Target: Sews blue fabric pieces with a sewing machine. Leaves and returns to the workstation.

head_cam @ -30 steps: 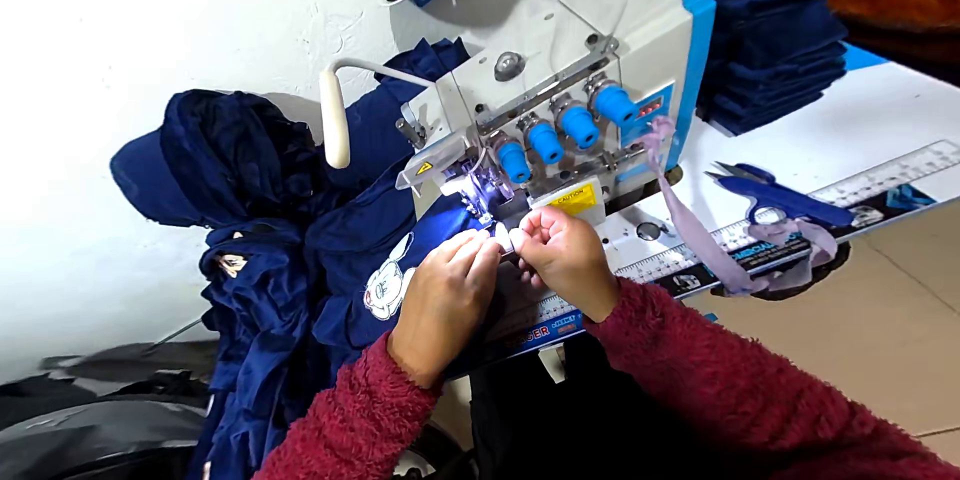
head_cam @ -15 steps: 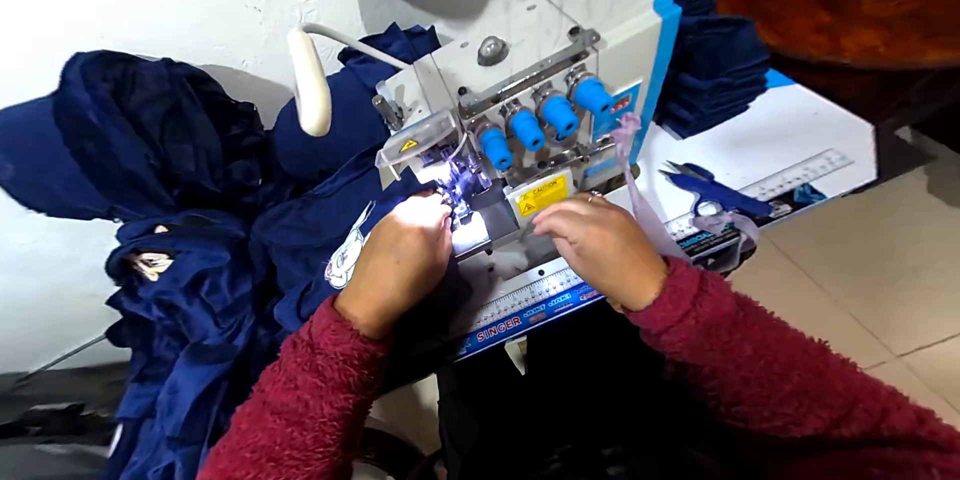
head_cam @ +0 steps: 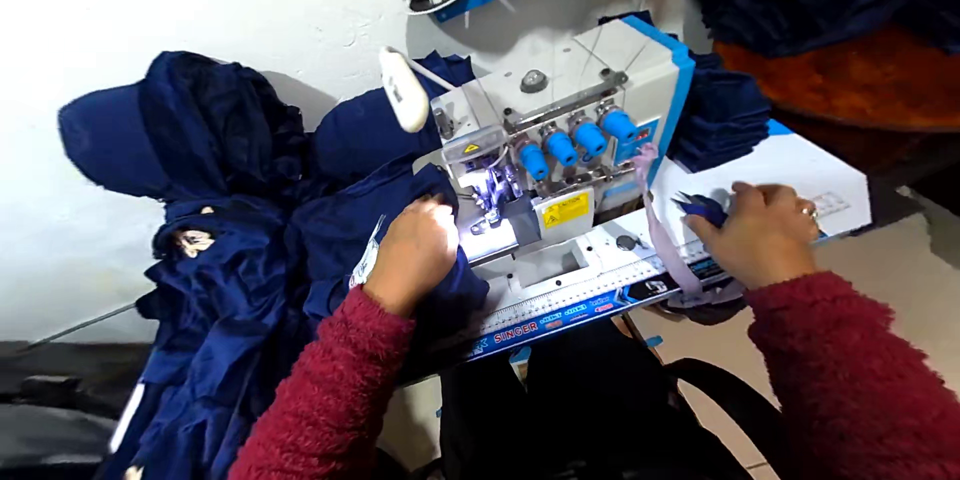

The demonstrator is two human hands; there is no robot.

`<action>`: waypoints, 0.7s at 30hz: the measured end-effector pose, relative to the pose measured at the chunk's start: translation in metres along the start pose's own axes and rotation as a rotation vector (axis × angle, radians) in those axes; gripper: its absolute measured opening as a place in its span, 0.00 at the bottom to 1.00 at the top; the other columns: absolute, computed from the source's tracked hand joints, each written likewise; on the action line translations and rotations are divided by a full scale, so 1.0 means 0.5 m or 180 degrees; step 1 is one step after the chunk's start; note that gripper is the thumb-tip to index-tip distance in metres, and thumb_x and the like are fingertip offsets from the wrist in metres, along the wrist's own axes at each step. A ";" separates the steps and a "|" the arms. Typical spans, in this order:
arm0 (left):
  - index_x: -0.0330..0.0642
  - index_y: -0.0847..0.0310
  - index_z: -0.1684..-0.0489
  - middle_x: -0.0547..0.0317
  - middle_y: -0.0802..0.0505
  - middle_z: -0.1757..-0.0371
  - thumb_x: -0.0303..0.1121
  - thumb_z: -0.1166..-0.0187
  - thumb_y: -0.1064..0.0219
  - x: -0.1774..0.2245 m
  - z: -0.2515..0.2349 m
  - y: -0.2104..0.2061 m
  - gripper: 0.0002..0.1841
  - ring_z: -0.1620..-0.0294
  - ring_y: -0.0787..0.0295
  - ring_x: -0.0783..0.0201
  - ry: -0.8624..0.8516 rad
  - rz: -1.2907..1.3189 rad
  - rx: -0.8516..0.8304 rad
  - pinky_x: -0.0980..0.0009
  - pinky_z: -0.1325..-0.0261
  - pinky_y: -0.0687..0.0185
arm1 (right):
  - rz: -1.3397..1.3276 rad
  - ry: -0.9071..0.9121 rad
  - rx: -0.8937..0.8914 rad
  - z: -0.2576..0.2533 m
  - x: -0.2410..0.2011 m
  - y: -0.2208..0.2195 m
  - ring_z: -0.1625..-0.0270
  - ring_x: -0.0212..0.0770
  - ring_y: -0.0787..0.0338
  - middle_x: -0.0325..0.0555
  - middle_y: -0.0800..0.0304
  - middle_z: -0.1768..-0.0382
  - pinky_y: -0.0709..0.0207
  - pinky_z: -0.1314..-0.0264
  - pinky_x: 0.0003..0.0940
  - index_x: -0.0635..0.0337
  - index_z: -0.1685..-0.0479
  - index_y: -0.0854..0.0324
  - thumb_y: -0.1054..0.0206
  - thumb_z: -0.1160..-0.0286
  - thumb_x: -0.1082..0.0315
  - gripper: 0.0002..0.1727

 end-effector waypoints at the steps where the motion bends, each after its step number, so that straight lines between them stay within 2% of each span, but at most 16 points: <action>1: 0.26 0.11 0.48 0.36 0.08 0.39 0.27 0.16 0.45 0.002 0.016 0.000 0.16 0.29 0.14 0.40 0.0050 -0.0049 0.0000 0.42 0.25 0.23 | 0.0100 -0.0075 -0.0077 -0.001 0.012 -0.013 0.31 0.95 0.31 0.91 0.28 0.33 0.43 0.38 0.92 0.79 0.31 0.23 0.28 0.22 0.54 0.34; 4: 0.28 0.10 0.47 0.41 0.08 0.35 0.30 0.16 0.47 0.015 0.067 0.006 0.19 0.25 0.16 0.46 0.0049 -0.0039 0.0067 0.48 0.20 0.26 | 0.0216 -0.0144 -0.0114 -0.002 0.028 -0.029 0.33 0.92 0.26 0.91 0.27 0.36 0.36 0.40 0.88 0.82 0.36 0.24 0.36 0.14 0.57 0.28; 6: 0.33 0.08 0.57 0.46 0.05 0.42 0.31 0.18 0.44 0.018 0.071 0.033 0.16 0.32 0.10 0.50 -0.0014 0.0096 0.0353 0.50 0.26 0.19 | -0.0046 -0.0291 -0.0049 0.004 0.019 -0.015 0.36 0.90 0.24 0.91 0.28 0.37 0.32 0.42 0.86 0.84 0.33 0.30 0.42 0.11 0.58 0.30; 7: 0.33 0.09 0.60 0.45 0.05 0.45 0.31 0.19 0.41 0.013 0.060 0.051 0.14 0.36 0.09 0.48 -0.0003 0.0200 0.0550 0.48 0.30 0.18 | -0.0311 -0.0370 0.0002 0.011 0.005 0.001 0.39 0.87 0.21 0.89 0.26 0.38 0.30 0.43 0.85 0.83 0.30 0.34 0.45 0.10 0.57 0.31; 9: 0.29 0.11 0.51 0.38 0.08 0.43 0.31 0.20 0.34 -0.018 0.018 0.074 0.13 0.36 0.14 0.40 0.0179 0.0429 0.0718 0.42 0.29 0.24 | -0.0902 -0.0262 0.0183 0.039 -0.041 0.033 0.54 0.73 0.14 0.77 0.18 0.51 0.24 0.54 0.75 0.74 0.25 0.38 0.47 0.09 0.53 0.30; 11: 0.28 0.19 0.33 0.33 0.12 0.37 0.41 0.21 0.31 -0.074 -0.034 0.058 0.26 0.32 0.18 0.37 0.0824 0.0949 0.0184 0.37 0.26 0.29 | -0.1575 0.0042 0.0056 0.076 -0.102 0.049 0.66 0.51 0.15 0.58 0.16 0.60 0.20 0.63 0.56 0.63 0.23 0.33 0.49 0.09 0.49 0.28; 12: 0.29 0.23 0.28 0.33 0.12 0.38 0.46 0.24 0.28 -0.102 -0.051 0.035 0.32 0.34 0.16 0.38 0.1142 0.1236 -0.0221 0.36 0.29 0.26 | -0.1932 0.0161 -0.0238 0.097 -0.138 0.046 0.71 0.42 0.16 0.49 0.16 0.64 0.18 0.70 0.47 0.58 0.25 0.29 0.49 0.09 0.47 0.27; 13: 0.30 0.23 0.29 0.33 0.10 0.42 0.46 0.26 0.25 -0.119 -0.060 0.016 0.32 0.40 0.12 0.40 0.1379 0.1505 -0.0525 0.37 0.34 0.21 | -0.2366 0.0203 -0.0715 0.118 -0.176 0.033 0.76 0.36 0.17 0.42 0.17 0.69 0.19 0.77 0.37 0.53 0.27 0.26 0.50 0.09 0.46 0.25; 14: 0.31 0.19 0.35 0.35 0.08 0.48 0.43 0.28 0.23 -0.127 -0.061 0.005 0.28 0.47 0.10 0.43 0.1561 0.1757 -0.0672 0.39 0.40 0.18 | -0.2888 0.0117 -0.1369 0.139 -0.216 0.012 0.79 0.34 0.18 0.39 0.19 0.73 0.19 0.80 0.32 0.50 0.31 0.24 0.50 0.09 0.45 0.24; 16: 0.34 0.13 0.52 0.47 0.07 0.64 0.36 0.28 0.22 -0.121 -0.041 0.014 0.15 0.64 0.10 0.56 0.1770 0.2219 -0.0637 0.52 0.56 0.14 | -0.3731 -0.0236 -0.2788 0.171 -0.297 -0.028 0.78 0.32 0.17 0.36 0.21 0.75 0.16 0.74 0.29 0.52 0.39 0.22 0.52 0.08 0.49 0.21; 18: 0.37 0.12 0.63 0.56 0.08 0.73 0.30 0.25 0.25 -0.097 -0.001 0.044 0.06 0.75 0.13 0.67 0.1866 0.2644 -0.0370 0.66 0.69 0.15 | -0.4093 -0.0642 -0.3781 0.187 -0.363 -0.058 0.78 0.30 0.17 0.36 0.21 0.77 0.13 0.71 0.28 0.56 0.44 0.21 0.58 0.05 0.47 0.25; 19: 0.38 0.12 0.66 0.58 0.09 0.76 0.30 0.24 0.26 -0.083 0.021 0.059 0.05 0.78 0.14 0.70 0.1831 0.2711 -0.0191 0.70 0.73 0.18 | -0.4114 -0.0834 -0.4012 0.187 -0.391 -0.070 0.79 0.30 0.16 0.36 0.20 0.78 0.13 0.72 0.29 0.57 0.46 0.21 0.59 0.05 0.45 0.28; 21: 0.40 0.10 0.69 0.60 0.09 0.78 0.30 0.24 0.25 -0.064 0.049 0.079 0.05 0.81 0.17 0.72 0.1653 0.2563 0.0092 0.72 0.77 0.23 | -0.4019 -0.1104 -0.4087 0.173 -0.446 -0.089 0.84 0.29 0.18 0.34 0.22 0.83 0.17 0.77 0.26 0.57 0.52 0.22 0.59 0.06 0.41 0.30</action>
Point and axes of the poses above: each hand's wrist, its own z-axis away from the middle knuckle, its own y-axis out of the back of the hand, x = y × z, the point moved 5 cm from there along -z, towards the middle knuckle
